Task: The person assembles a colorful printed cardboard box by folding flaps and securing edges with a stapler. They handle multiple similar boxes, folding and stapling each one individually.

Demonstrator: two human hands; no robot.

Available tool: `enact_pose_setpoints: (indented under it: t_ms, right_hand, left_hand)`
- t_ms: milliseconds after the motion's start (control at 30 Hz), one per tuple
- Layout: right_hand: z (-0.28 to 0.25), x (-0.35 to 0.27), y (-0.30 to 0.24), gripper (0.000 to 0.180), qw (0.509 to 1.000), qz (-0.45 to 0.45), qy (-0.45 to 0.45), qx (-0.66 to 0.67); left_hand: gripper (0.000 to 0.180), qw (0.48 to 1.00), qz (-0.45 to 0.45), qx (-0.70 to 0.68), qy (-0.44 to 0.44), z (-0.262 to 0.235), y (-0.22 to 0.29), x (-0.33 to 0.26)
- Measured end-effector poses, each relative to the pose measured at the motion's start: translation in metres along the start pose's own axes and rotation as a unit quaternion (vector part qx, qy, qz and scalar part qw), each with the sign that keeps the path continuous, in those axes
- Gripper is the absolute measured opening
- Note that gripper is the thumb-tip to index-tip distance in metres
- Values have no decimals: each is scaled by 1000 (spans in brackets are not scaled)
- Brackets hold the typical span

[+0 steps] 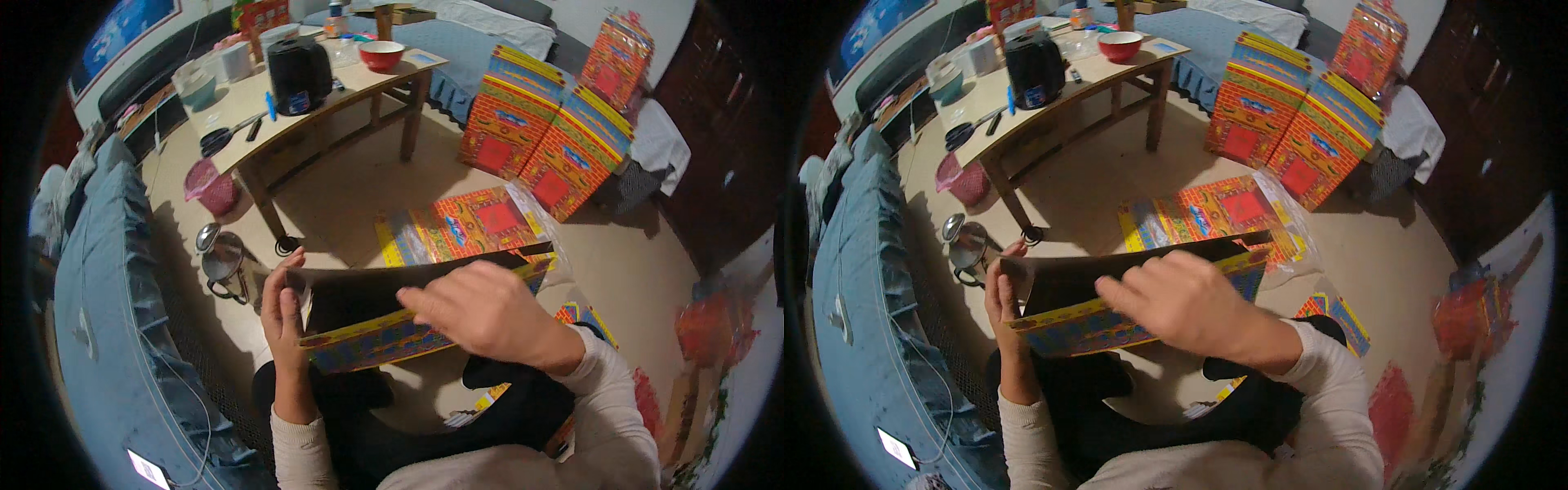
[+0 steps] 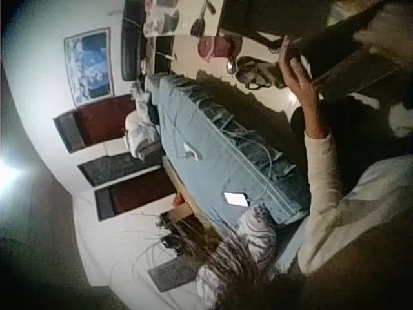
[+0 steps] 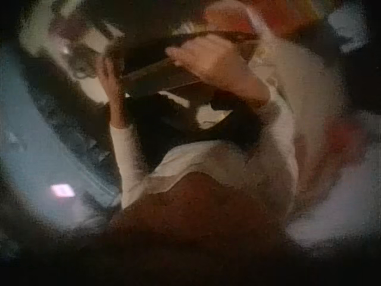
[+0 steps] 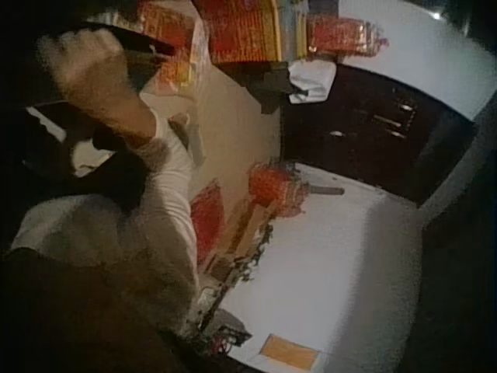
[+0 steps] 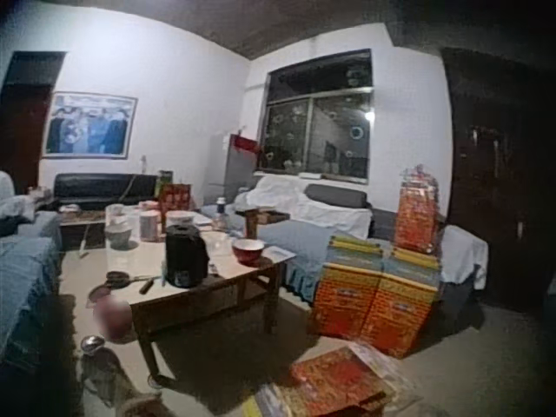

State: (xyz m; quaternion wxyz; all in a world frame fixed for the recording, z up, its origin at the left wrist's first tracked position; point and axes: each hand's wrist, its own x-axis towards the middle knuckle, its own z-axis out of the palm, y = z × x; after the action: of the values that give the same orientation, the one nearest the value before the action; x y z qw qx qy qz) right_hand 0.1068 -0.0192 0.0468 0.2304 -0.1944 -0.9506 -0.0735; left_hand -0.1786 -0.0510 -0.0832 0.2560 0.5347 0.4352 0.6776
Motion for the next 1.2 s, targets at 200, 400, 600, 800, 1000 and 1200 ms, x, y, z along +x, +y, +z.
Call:
enact_pose_setpoints:
  t_ms: [200, 400, 600, 800, 1000, 1200]
  right_hand:
    - [-12, -20, -3, 15, 998, 19, 46, 24]
    - [-2, -29, -3, 17, 993, 56, 108, -5]
    - [-5, -46, 9, 19, 985, 103, 123, -59]
    - [-2, -63, 8, 21, 980, 113, 165, -18]
    - [-1, -72, 13, 22, 973, 115, 200, -27]
    - [-1, -80, 13, 23, 973, 116, 202, -6]
  left_hand:
    - [45, 999, 14, -10, -48, -2, -17, 0]
    - [47, 996, 22, 23, 88, -2, 8, 6]
    - [49, 954, 203, 207, 75, 36, 86, -7]
    - [45, 788, 267, 512, -212, 116, 114, 2]
    - [39, 866, 217, 402, -206, 125, 91, 11]
    - [35, 847, 290, 374, -242, 130, 86, 21]
